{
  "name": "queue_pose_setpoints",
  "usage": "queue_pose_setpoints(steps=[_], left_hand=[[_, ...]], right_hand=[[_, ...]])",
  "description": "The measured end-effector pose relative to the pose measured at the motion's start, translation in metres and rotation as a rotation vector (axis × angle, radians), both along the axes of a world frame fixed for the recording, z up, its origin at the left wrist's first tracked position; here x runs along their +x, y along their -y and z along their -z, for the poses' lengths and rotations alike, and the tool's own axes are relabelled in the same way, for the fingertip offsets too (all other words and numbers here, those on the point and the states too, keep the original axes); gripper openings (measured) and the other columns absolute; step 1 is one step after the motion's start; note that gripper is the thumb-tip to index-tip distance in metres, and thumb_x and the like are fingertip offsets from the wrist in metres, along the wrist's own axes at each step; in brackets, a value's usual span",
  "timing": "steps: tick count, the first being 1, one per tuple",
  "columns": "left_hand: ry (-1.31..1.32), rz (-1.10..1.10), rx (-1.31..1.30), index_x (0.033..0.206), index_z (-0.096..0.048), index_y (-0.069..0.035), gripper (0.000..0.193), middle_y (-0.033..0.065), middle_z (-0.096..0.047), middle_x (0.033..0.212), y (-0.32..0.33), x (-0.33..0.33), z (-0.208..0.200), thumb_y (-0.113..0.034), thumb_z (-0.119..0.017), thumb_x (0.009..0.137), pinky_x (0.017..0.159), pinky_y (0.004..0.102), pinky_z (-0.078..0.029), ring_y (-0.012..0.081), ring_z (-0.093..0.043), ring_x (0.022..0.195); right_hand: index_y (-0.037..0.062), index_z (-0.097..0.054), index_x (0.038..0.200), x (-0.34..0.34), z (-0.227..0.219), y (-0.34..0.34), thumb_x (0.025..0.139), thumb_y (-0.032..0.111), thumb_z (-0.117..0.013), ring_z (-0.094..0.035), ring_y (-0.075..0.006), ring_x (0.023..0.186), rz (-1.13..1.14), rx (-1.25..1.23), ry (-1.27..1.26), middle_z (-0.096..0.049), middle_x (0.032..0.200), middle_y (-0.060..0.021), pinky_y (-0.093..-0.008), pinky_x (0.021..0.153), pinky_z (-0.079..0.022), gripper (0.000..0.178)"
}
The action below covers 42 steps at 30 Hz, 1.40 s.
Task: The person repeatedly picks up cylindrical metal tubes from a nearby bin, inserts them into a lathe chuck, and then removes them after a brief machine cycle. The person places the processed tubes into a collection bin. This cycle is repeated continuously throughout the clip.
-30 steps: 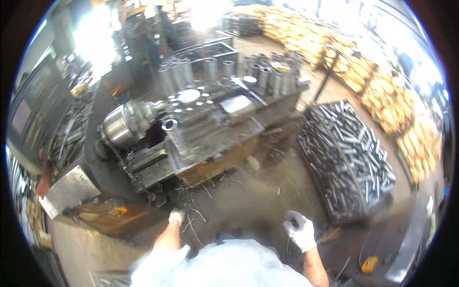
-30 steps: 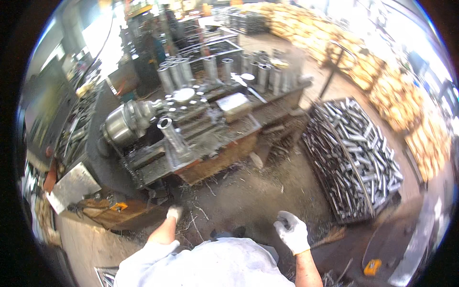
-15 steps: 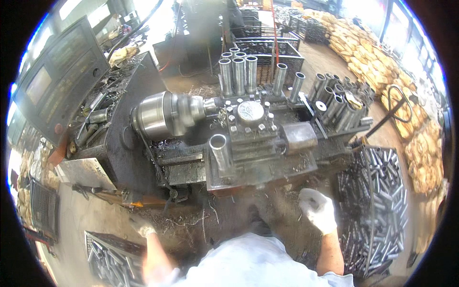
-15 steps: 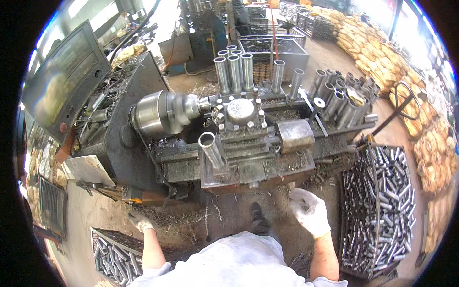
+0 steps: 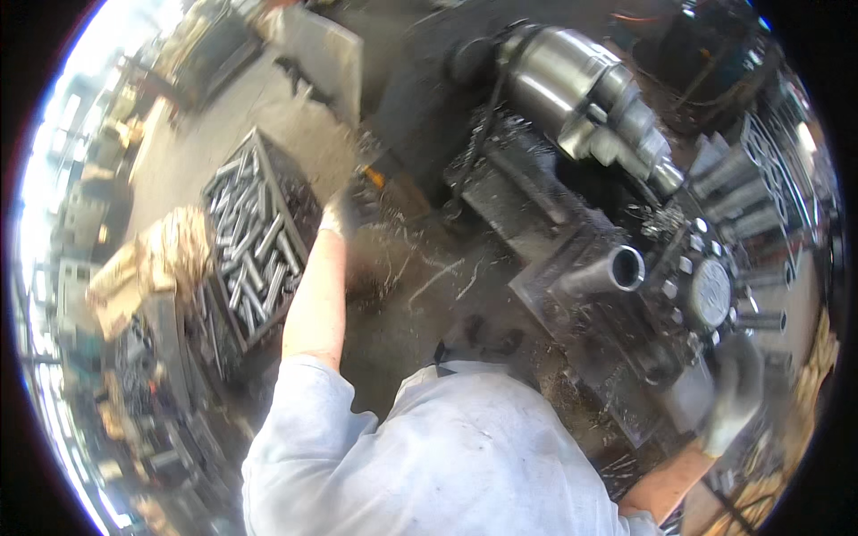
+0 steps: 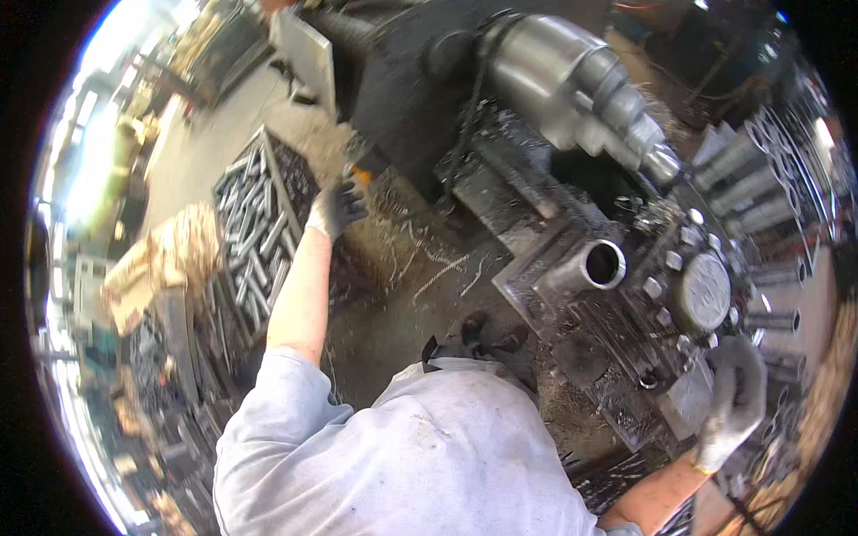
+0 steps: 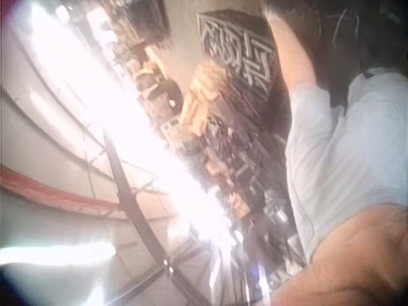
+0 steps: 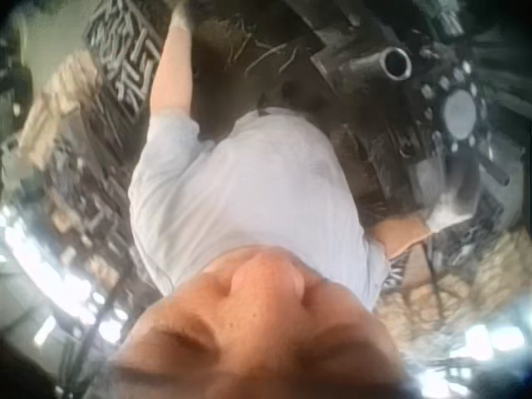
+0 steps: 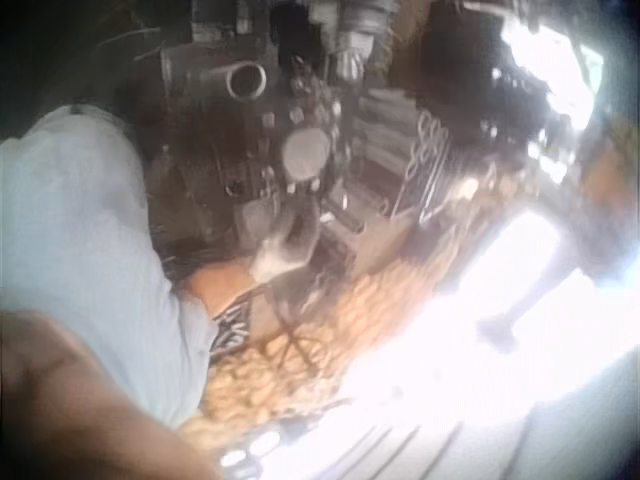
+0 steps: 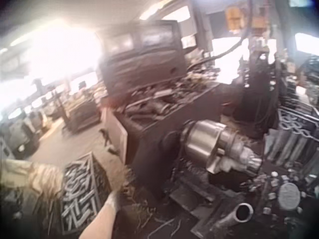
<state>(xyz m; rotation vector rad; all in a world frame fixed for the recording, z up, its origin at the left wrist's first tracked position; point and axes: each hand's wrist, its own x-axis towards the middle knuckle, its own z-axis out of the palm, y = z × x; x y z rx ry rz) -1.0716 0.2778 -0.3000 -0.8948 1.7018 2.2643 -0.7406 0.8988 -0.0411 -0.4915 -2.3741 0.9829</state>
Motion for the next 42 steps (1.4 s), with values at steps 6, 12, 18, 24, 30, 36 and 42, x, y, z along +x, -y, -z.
queue_pose_setpoints(steps=[6, 12, 18, 24, 30, 36, 42], left_hand=[[-0.019, 0.121, -0.490, 0.137, -0.066, 0.004, 0.061, 0.0253, -0.072, 0.133, 0.012, 0.131, 0.098, -0.046, -0.060, 0.104, 0.105, 0.0430, -0.050, 0.0369, -0.068, 0.122], [0.289, 1.388, -1.423, 0.146, -0.062, -0.005, 0.043, 0.0214, -0.064, 0.148, 0.036, 0.314, 0.239, -0.016, -0.052, 0.106, 0.113, 0.0458, -0.051, 0.0349, -0.063, 0.135], [0.295, 1.618, -1.134, 0.141, -0.069, -0.010, 0.044, 0.0274, -0.059, 0.151, 0.033, 0.372, 0.253, -0.029, -0.053, 0.105, 0.117, 0.0451, -0.048, 0.0370, -0.060, 0.139], [0.510, 0.743, -0.600, 0.122, -0.064, 0.000, 0.033, 0.0158, -0.071, 0.087, 0.008, 0.264, 0.243, -0.027, -0.061, 0.102, 0.061, 0.0439, -0.057, 0.0270, -0.069, 0.070], [0.080, 0.665, -0.756, 0.119, -0.071, 0.001, 0.034, 0.0166, -0.077, 0.097, -0.026, 0.166, 0.210, -0.028, -0.062, 0.104, 0.072, 0.0412, -0.059, 0.0286, -0.075, 0.081], [0.055, 0.714, -0.786, 0.119, -0.071, 0.001, 0.032, 0.0165, -0.076, 0.093, -0.045, 0.174, 0.208, -0.026, -0.063, 0.103, 0.068, 0.0387, -0.059, 0.0242, -0.074, 0.077], [0.446, 0.850, -0.582, 0.111, -0.075, -0.003, 0.043, 0.0118, -0.075, 0.081, -0.038, 0.207, 0.206, -0.044, -0.064, 0.105, 0.061, 0.0393, -0.056, 0.0227, -0.073, 0.068]], right_hand=[[-0.0023, -0.073, 0.130, -0.156, -0.038, -0.015, 0.093, 0.002, -0.072, -0.077, -0.0243, 0.108, -0.445, 0.412, 0.104, -0.079, 0.117, -0.0199, -0.0356, 0.097, -0.057, 0.037], [0.0007, -0.079, 0.092, -0.292, -0.013, -0.007, 0.083, 0.047, -0.073, -0.073, -0.0282, 0.075, -0.682, 0.732, 1.290, -0.079, 0.087, -0.0164, -0.0465, 0.071, -0.058, 0.047], [0.0121, -0.084, 0.101, -0.277, 0.021, -0.018, 0.076, 0.033, -0.077, -0.078, -0.0328, 0.092, -0.728, 0.632, 0.891, -0.080, 0.097, -0.0178, -0.0450, 0.083, -0.061, 0.034], [0.0123, -0.079, 0.122, -0.263, -0.007, 0.011, 0.080, 0.034, -0.077, -0.076, -0.0341, 0.104, -0.765, 0.492, 0.657, -0.079, 0.112, -0.0184, -0.0449, 0.094, -0.060, 0.047], [0.0096, -0.072, 0.129, -0.305, -0.026, -0.014, 0.090, 0.018, -0.072, -0.076, -0.0403, 0.102, -0.271, 0.617, -0.350, -0.073, 0.125, -0.0211, -0.0456, 0.083, -0.063, 0.040], [0.0044, -0.073, 0.131, -0.326, -0.007, -0.064, 0.084, 0.037, -0.075, -0.074, -0.0401, 0.113, -0.375, 0.607, 0.728, -0.076, 0.118, -0.0265, -0.0459, 0.099, -0.058, 0.057], [0.0015, -0.072, 0.118, -0.312, 0.024, -0.035, 0.072, 0.042, -0.085, -0.076, -0.0379, 0.093, -0.549, 0.497, 0.779, -0.079, 0.105, -0.0217, -0.0442, 0.085, -0.062, 0.063]])
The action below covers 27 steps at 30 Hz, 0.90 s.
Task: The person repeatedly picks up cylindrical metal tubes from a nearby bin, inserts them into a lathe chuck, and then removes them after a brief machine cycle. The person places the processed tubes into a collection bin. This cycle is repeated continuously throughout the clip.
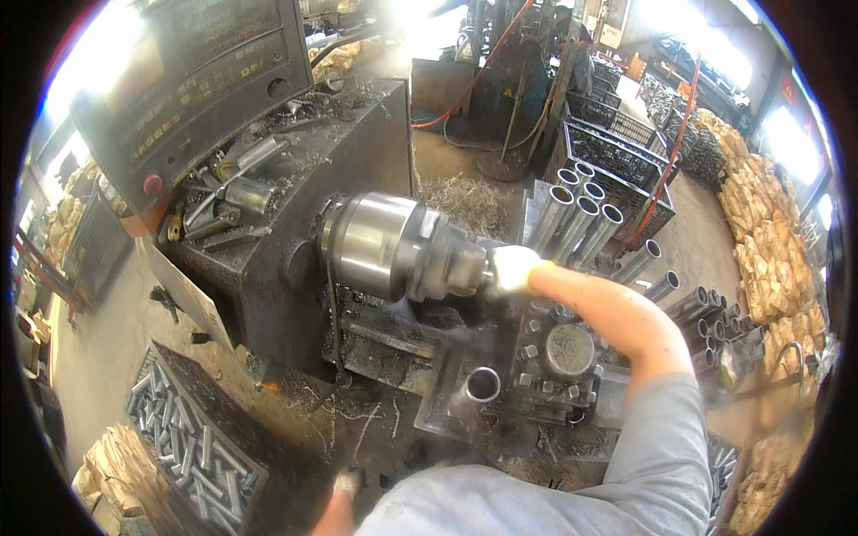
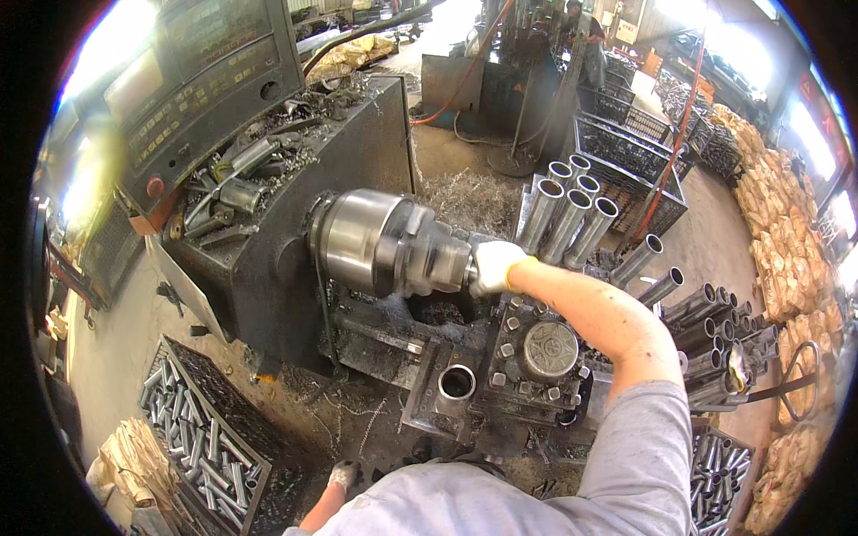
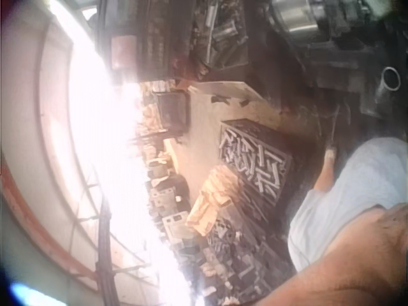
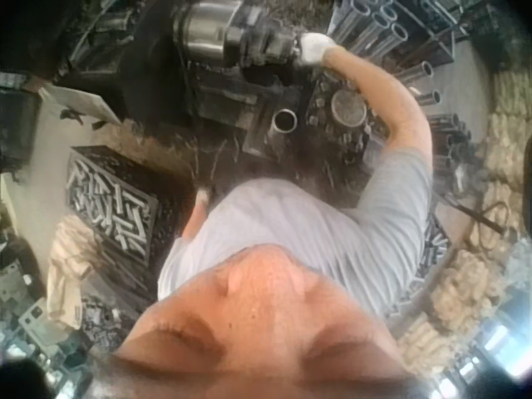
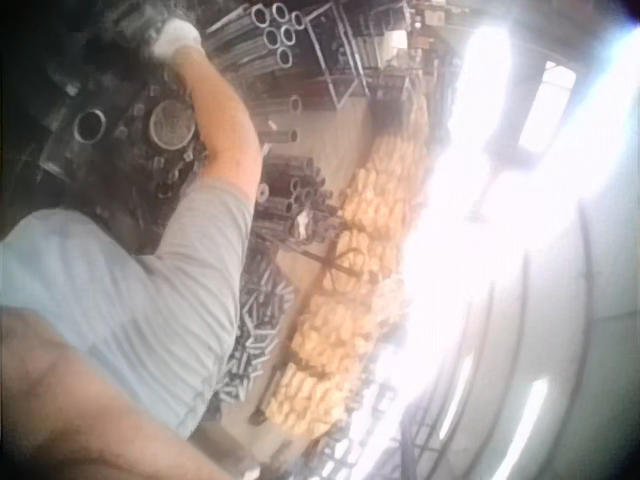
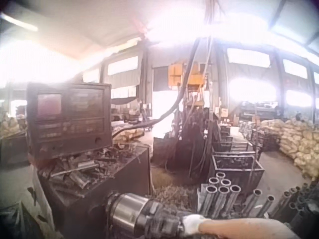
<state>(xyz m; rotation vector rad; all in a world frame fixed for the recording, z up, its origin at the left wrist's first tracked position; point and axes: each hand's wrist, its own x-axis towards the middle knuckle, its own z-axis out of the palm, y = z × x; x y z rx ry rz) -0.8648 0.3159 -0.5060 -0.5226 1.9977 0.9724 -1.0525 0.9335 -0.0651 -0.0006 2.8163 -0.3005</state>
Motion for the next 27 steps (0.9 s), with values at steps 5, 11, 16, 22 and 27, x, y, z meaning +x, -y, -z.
queue_pose_setpoints(steps=[5, 11, 16, 22, 27], left_hand=[[0.001, -0.290, 0.099, 0.114, -0.075, -0.002, 0.041, 0.0126, -0.076, 0.082, 0.001, 0.009, -0.020, -0.040, -0.066, 0.103, 0.061, 0.0383, -0.056, 0.0231, -0.073, 0.068], [-0.082, -0.081, -0.029, 0.112, -0.074, 0.001, 0.041, 0.0156, -0.078, 0.091, -0.003, -0.006, -0.026, -0.037, -0.066, 0.100, 0.070, 0.0402, -0.059, 0.0254, -0.075, 0.076], [-0.397, 0.136, -0.050, 0.113, -0.071, 0.005, 0.050, 0.0279, -0.076, 0.111, -0.014, -0.042, -0.093, -0.042, -0.066, 0.097, 0.089, 0.0465, -0.057, 0.0409, -0.075, 0.098], [-0.554, 0.214, 0.647, 0.137, -0.064, -0.002, 0.040, 0.0115, -0.073, 0.116, -0.125, -0.115, -0.280, -0.024, -0.068, 0.105, 0.098, 0.0342, -0.055, 0.0190, -0.068, 0.110], [-0.250, 0.131, 1.203, 0.147, -0.052, -0.005, 0.051, 0.0096, -0.069, 0.124, -0.203, -0.085, -0.357, -0.021, -0.072, 0.102, 0.099, 0.0365, -0.057, 0.0216, -0.067, 0.117]], right_hand=[[0.0017, -0.072, 0.117, -0.017, 0.003, -0.015, 0.076, 0.054, -0.088, -0.076, -0.0286, 0.096, 0.058, -0.332, 0.407, -0.079, 0.114, -0.0178, -0.0424, 0.085, -0.061, 0.069], [0.0029, -0.078, 0.080, -0.006, 0.011, -0.038, 0.075, 0.054, -0.087, -0.070, -0.0255, 0.061, 0.019, -0.098, 0.419, -0.073, 0.070, -0.0120, -0.0435, 0.068, -0.058, 0.052], [0.0044, -0.080, 0.094, 0.071, -0.055, -0.028, 0.073, 0.027, -0.083, -0.079, -0.0364, 0.091, 0.069, 0.545, -0.125, -0.079, 0.096, -0.0207, -0.0486, 0.079, -0.063, 0.031], [0.0019, -0.065, 0.117, 0.165, -0.119, 0.108, 0.076, 0.031, -0.084, -0.075, -0.0381, 0.085, 0.344, 0.451, -0.562, -0.073, 0.100, -0.0196, -0.0500, 0.070, -0.060, 0.054], [0.0084, -0.049, 0.148, 0.206, -0.063, 0.245, 0.082, 0.031, -0.082, -0.073, -0.0400, 0.076, 0.176, 0.091, -0.440, -0.065, 0.106, -0.0212, -0.0514, 0.064, -0.060, 0.078]])
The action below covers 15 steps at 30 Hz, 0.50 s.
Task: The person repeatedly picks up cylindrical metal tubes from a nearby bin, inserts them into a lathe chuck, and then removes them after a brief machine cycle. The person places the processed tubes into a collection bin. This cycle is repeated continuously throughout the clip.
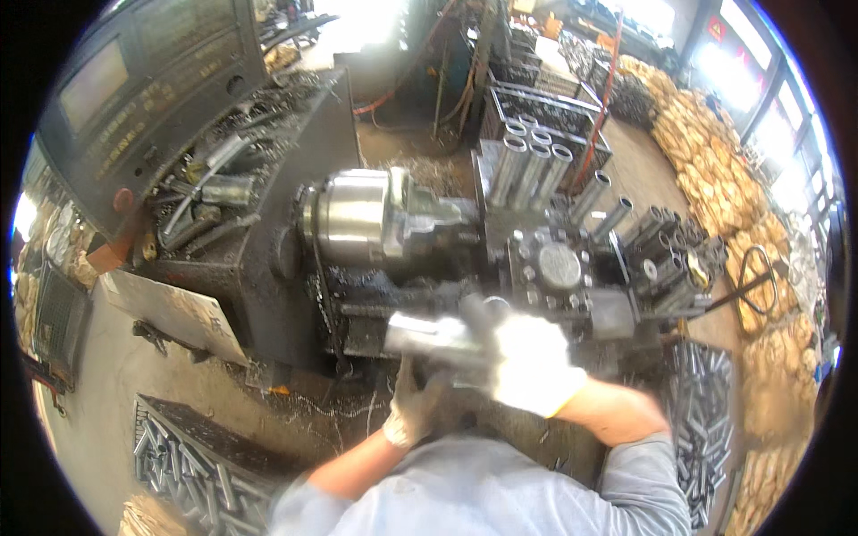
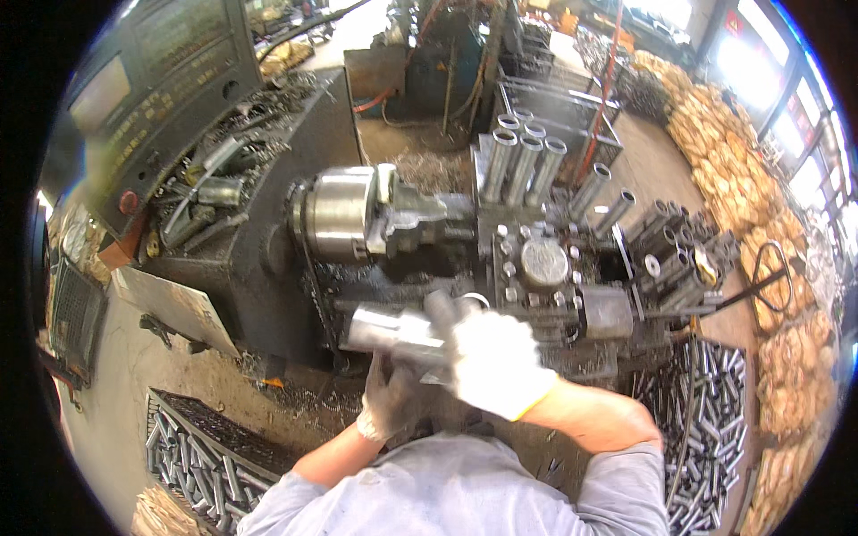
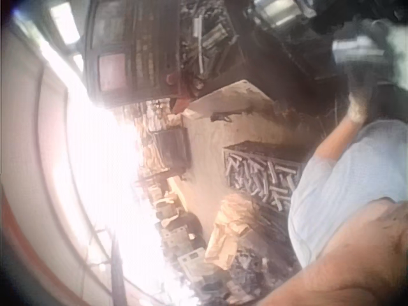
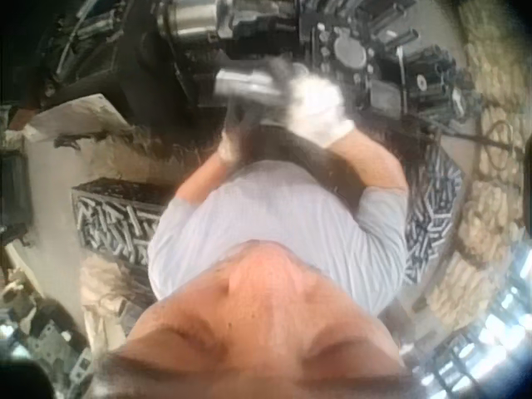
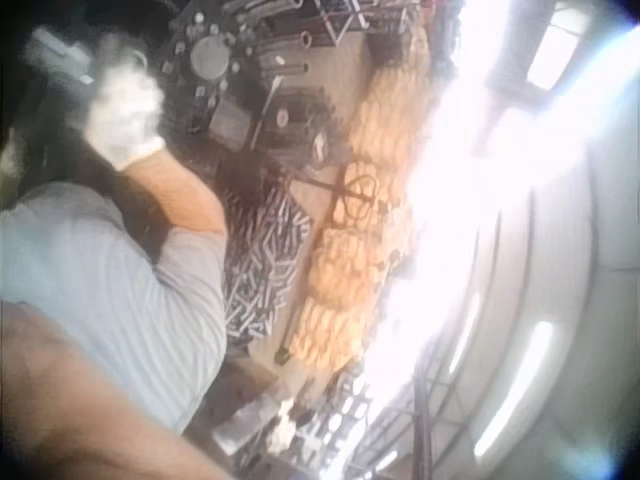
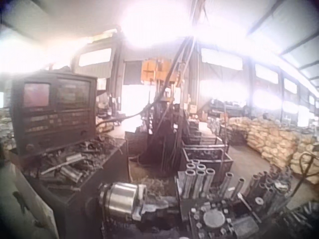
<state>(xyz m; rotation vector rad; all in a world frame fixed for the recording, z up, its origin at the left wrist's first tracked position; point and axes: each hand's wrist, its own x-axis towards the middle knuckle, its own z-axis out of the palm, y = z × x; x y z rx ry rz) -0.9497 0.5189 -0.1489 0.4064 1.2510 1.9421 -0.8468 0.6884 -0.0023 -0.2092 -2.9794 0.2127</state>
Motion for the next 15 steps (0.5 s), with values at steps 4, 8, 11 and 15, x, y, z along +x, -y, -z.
queue_pose_setpoints(steps=[4, 8, 11, 15], left_hand=[[0.437, -0.005, 0.155, 0.135, -0.059, -0.002, 0.041, 0.0115, -0.070, 0.118, -0.003, 0.011, 0.005, -0.013, -0.074, 0.097, 0.086, 0.0433, -0.062, 0.0266, -0.073, 0.101], [0.495, 0.015, -0.295, 0.136, -0.060, -0.006, 0.043, 0.0120, -0.070, 0.119, -0.013, 0.004, 0.049, -0.012, -0.075, 0.096, 0.091, 0.0473, -0.062, 0.0285, -0.073, 0.106], [0.672, -0.021, -0.017, 0.136, -0.060, -0.008, 0.039, 0.0132, -0.071, 0.125, -0.005, 0.007, 0.086, -0.027, -0.065, 0.102, 0.098, 0.0486, -0.059, 0.0322, -0.070, 0.116], [0.905, 0.019, 0.040, 0.128, -0.065, -0.008, 0.056, 0.0165, -0.073, 0.125, 0.012, 0.003, 0.109, -0.058, -0.049, 0.108, 0.094, 0.0523, -0.060, 0.0372, -0.072, 0.109]], right_hand=[[0.0003, -0.035, 0.159, 0.026, 0.094, 0.034, 0.079, 0.046, -0.086, -0.075, -0.0484, 0.090, 0.225, -0.350, 0.108, -0.065, 0.128, -0.0299, -0.0533, 0.078, -0.063, 0.105], [-0.0031, -0.076, 0.113, 0.049, 0.204, 0.010, 0.075, 0.053, -0.088, -0.078, -0.0377, 0.085, 0.304, -0.686, 0.337, -0.078, 0.088, -0.0218, -0.0472, 0.080, -0.062, 0.069], [0.0012, -0.076, 0.111, 0.066, 0.242, -0.008, 0.071, 0.044, -0.091, -0.076, -0.0258, 0.083, 0.290, -0.999, 0.299, -0.078, 0.094, -0.0170, -0.0374, 0.079, -0.062, 0.061], [-0.0018, -0.070, 0.120, 0.077, 0.220, -0.010, 0.069, 0.042, -0.091, -0.075, -0.0272, 0.094, 0.280, -1.146, 0.330, -0.078, 0.102, -0.0153, -0.0386, 0.087, -0.060, 0.070]])
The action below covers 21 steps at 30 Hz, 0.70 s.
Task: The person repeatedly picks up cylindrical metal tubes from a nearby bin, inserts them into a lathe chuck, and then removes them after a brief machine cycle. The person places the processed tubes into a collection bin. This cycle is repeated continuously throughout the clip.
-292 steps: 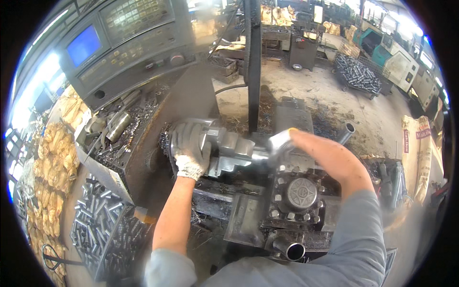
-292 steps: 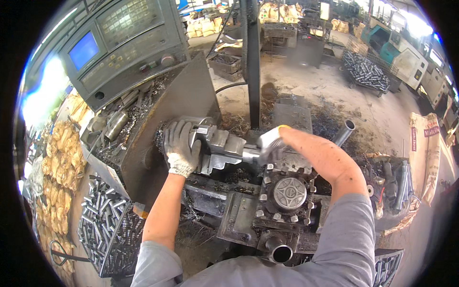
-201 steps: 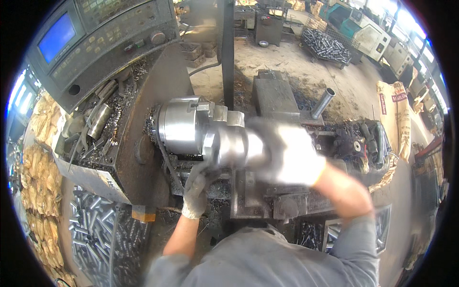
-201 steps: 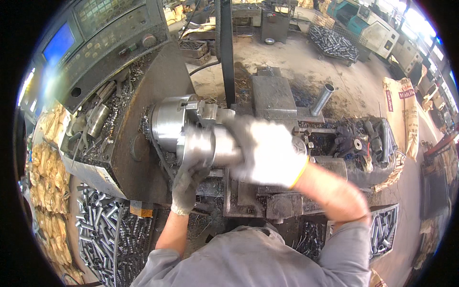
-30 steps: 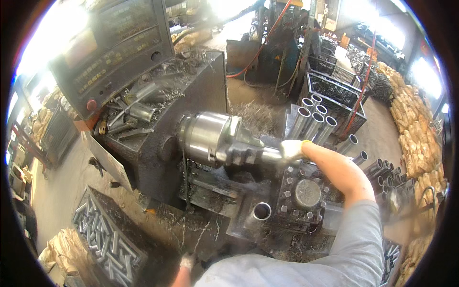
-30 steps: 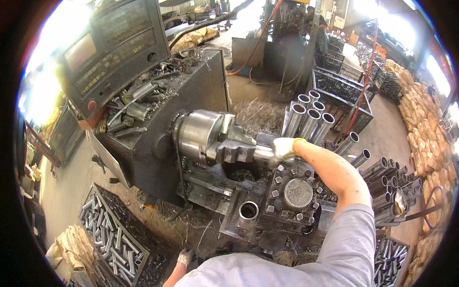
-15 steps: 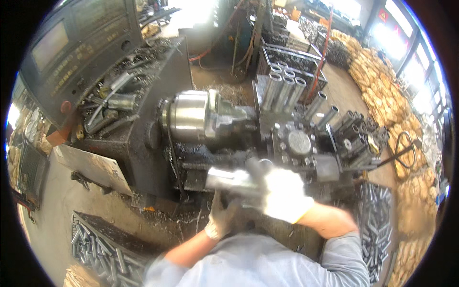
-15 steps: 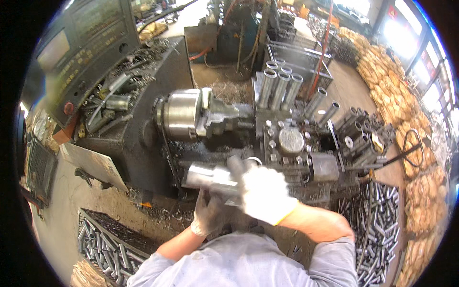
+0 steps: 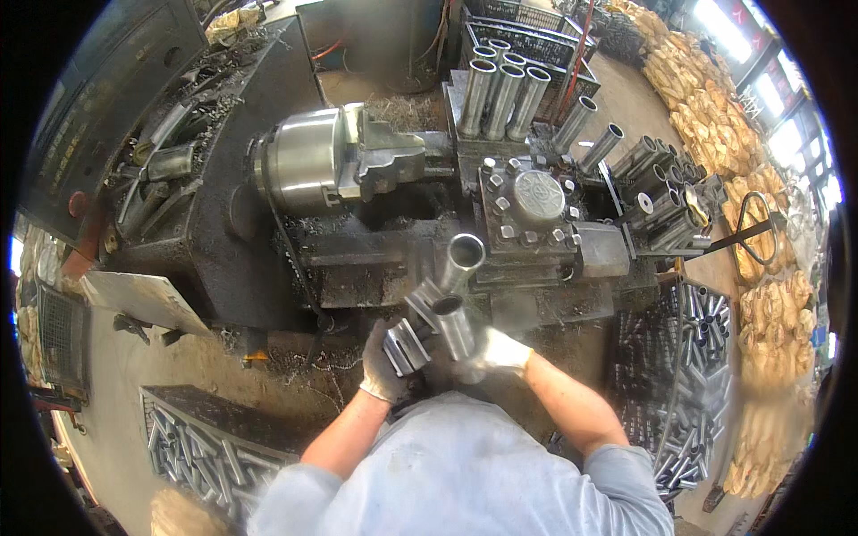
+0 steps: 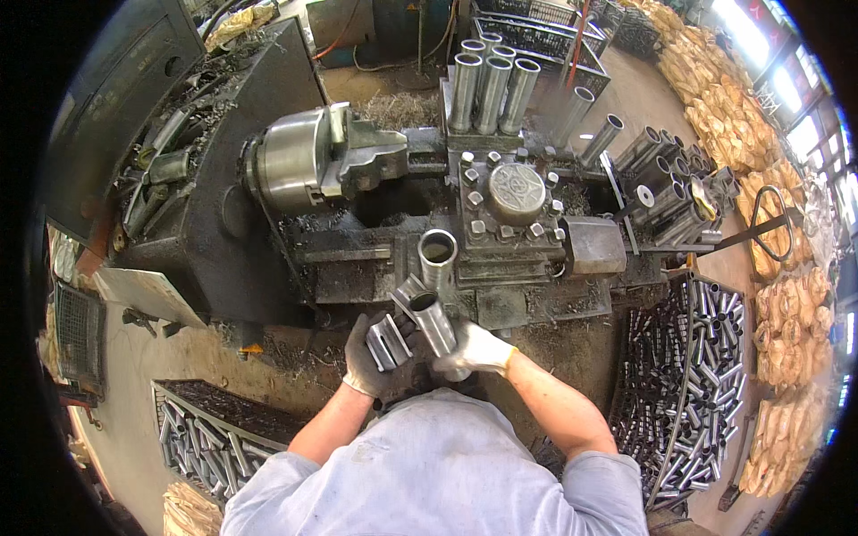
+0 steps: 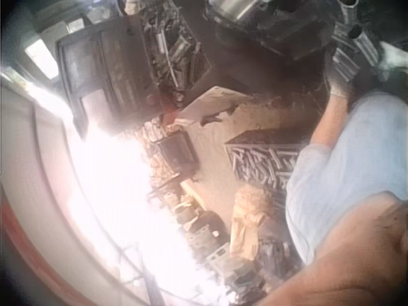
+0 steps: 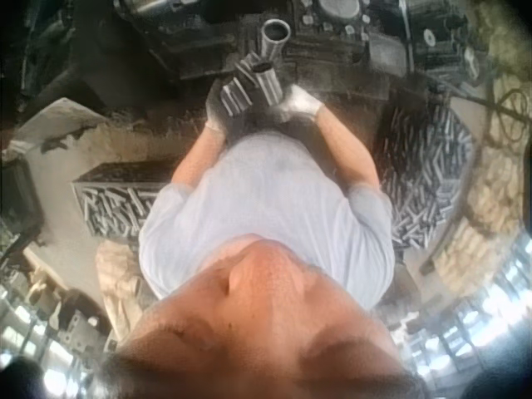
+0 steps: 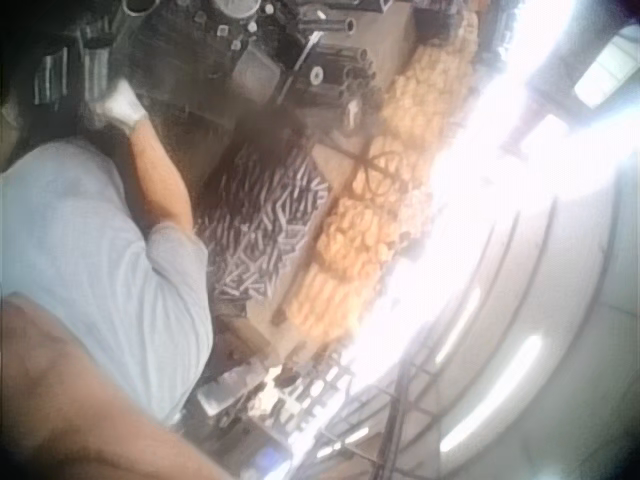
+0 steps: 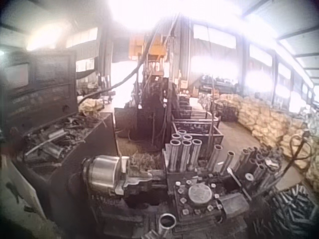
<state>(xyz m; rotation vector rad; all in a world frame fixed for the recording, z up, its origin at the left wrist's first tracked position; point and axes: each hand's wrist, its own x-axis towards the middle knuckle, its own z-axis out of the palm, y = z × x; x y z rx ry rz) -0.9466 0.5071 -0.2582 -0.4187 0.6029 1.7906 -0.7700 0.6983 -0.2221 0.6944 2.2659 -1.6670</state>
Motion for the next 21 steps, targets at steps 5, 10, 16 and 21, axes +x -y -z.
queue_pose_setpoints(steps=[5, 10, 16, 21], left_hand=[[-0.523, 0.117, -0.247, 0.145, -0.054, -0.006, 0.074, 0.0118, -0.075, 0.112, 0.004, -0.005, -0.046, -0.063, -0.069, 0.100, 0.085, 0.0480, -0.064, 0.0300, -0.076, 0.094], [-1.757, 0.188, -0.447, 0.143, -0.056, -0.002, 0.089, 0.0151, -0.075, 0.116, -0.076, -0.005, -0.097, -0.024, -0.102, 0.069, 0.092, 0.0409, -0.061, 0.0283, -0.075, 0.105], [-1.962, -0.038, -0.157, 0.137, -0.061, -0.003, 0.068, 0.0125, -0.074, 0.123, -0.127, -0.043, -0.085, -0.016, -0.095, 0.079, 0.096, 0.0386, -0.061, 0.0267, -0.073, 0.111], [-1.140, -0.277, -0.129, 0.141, -0.056, -0.006, 0.046, 0.0039, -0.069, 0.116, -0.063, -0.070, -0.089, -0.025, -0.074, 0.103, 0.084, 0.0343, -0.060, 0.0181, -0.068, 0.103]], right_hand=[[0.0049, -0.073, 0.111, 0.020, -0.052, -0.024, 0.079, 0.026, -0.087, -0.078, -0.0276, 0.083, 0.186, 0.742, -0.406, -0.077, 0.101, -0.0171, -0.0371, 0.077, -0.063, 0.040], [0.0083, -0.074, 0.103, 0.042, -0.049, -0.059, 0.077, 0.026, -0.090, -0.078, -0.0257, 0.079, 0.543, 0.475, -0.235, -0.077, 0.090, -0.0133, -0.0392, 0.075, -0.063, 0.035], [0.0099, -0.074, 0.107, 0.050, -0.083, -0.016, 0.087, 0.028, -0.076, -0.077, -0.0368, 0.089, 0.093, 0.821, 0.097, -0.078, 0.095, -0.0180, -0.0465, 0.081, -0.063, 0.027], [0.0020, -0.073, 0.116, -0.036, -0.043, 0.043, 0.087, 0.030, -0.079, -0.078, -0.0367, 0.095, -0.006, 0.824, -0.312, -0.077, 0.102, -0.0239, -0.0480, 0.084, -0.063, 0.041]])
